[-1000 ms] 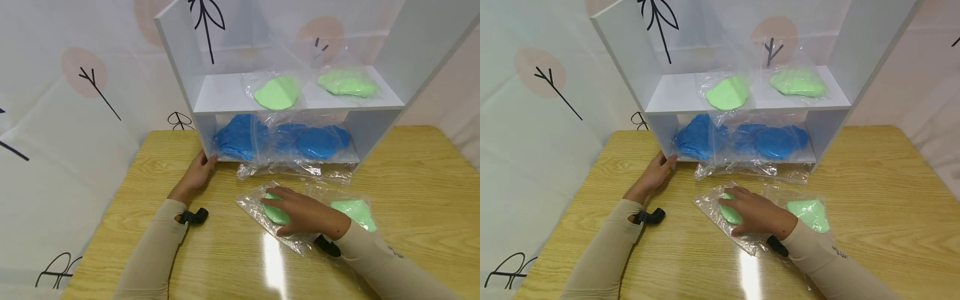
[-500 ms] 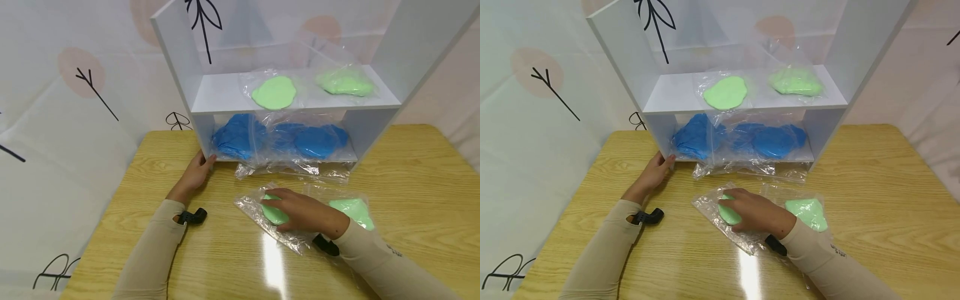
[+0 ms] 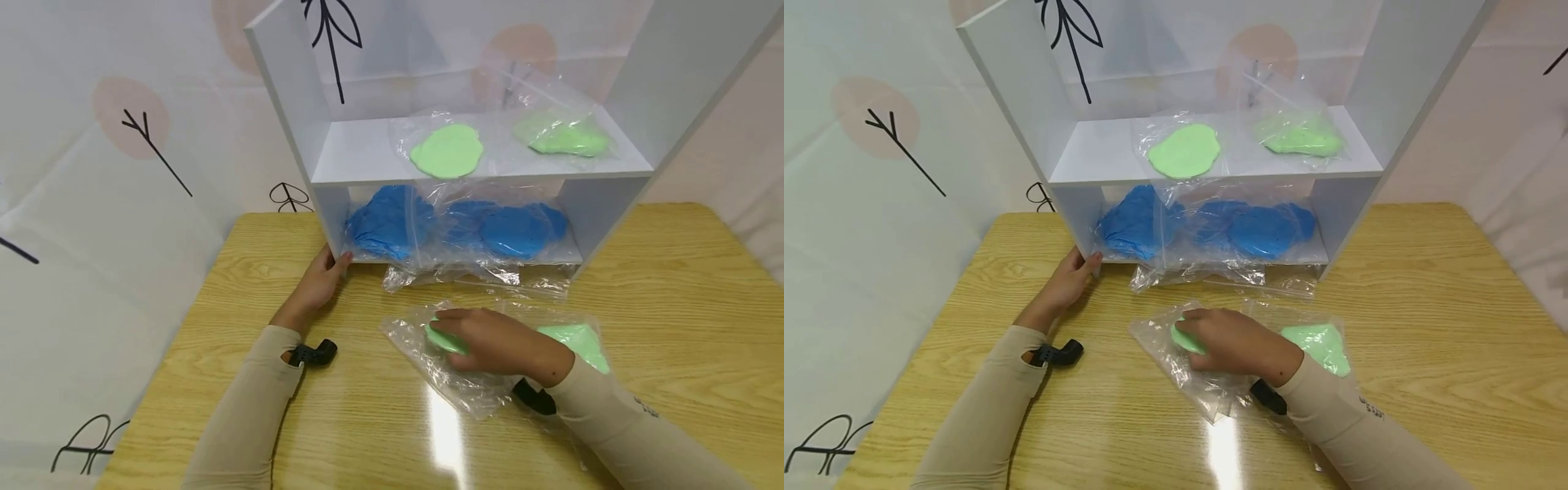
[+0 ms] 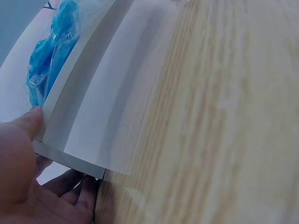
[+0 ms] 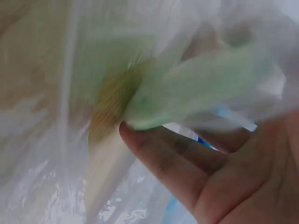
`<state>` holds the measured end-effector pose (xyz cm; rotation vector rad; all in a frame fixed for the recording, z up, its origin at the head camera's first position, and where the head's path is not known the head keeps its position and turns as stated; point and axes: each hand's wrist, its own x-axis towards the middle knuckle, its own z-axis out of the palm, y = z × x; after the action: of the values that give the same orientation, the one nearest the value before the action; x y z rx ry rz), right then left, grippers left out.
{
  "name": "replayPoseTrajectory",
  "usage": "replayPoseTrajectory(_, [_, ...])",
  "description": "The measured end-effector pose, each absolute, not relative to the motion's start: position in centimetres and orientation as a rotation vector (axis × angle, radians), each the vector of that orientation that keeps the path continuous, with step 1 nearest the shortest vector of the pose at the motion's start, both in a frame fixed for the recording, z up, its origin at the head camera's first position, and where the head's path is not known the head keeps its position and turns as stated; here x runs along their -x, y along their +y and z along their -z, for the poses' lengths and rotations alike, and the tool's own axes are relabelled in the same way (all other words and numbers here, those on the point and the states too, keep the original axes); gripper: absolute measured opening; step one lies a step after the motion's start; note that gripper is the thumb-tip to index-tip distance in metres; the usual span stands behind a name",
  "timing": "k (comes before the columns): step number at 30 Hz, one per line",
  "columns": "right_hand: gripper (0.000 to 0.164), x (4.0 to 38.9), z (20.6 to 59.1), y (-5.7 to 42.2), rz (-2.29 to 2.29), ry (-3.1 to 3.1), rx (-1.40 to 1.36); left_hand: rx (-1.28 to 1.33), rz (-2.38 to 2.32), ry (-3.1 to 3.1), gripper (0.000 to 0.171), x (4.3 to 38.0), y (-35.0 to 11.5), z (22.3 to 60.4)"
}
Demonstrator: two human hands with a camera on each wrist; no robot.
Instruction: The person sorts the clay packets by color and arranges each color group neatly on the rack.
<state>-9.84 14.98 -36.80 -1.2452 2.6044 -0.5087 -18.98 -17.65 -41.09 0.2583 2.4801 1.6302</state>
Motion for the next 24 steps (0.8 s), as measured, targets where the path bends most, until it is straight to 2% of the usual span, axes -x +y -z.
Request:
replayPoseTrajectory(6, [0.037,10.2,36.5,15.1,0.602,2.66,1.286,-0.277,-1.616,2.513,0.067,19.1,-17.9,41.5])
replayPoseTrajectory(12, [0.035,10.3,35.9,15.5,0.626,2.656,1.193,-0.279,-1.605,2.524,0.067,19.1,-17.9,41.7])
replayPoseTrajectory(24, [0.031,10.4,34.9,16.2,0.588,2.686,1.22,-0.196,-1.774,2.37,0.065,19.0,-18.1,42.0])
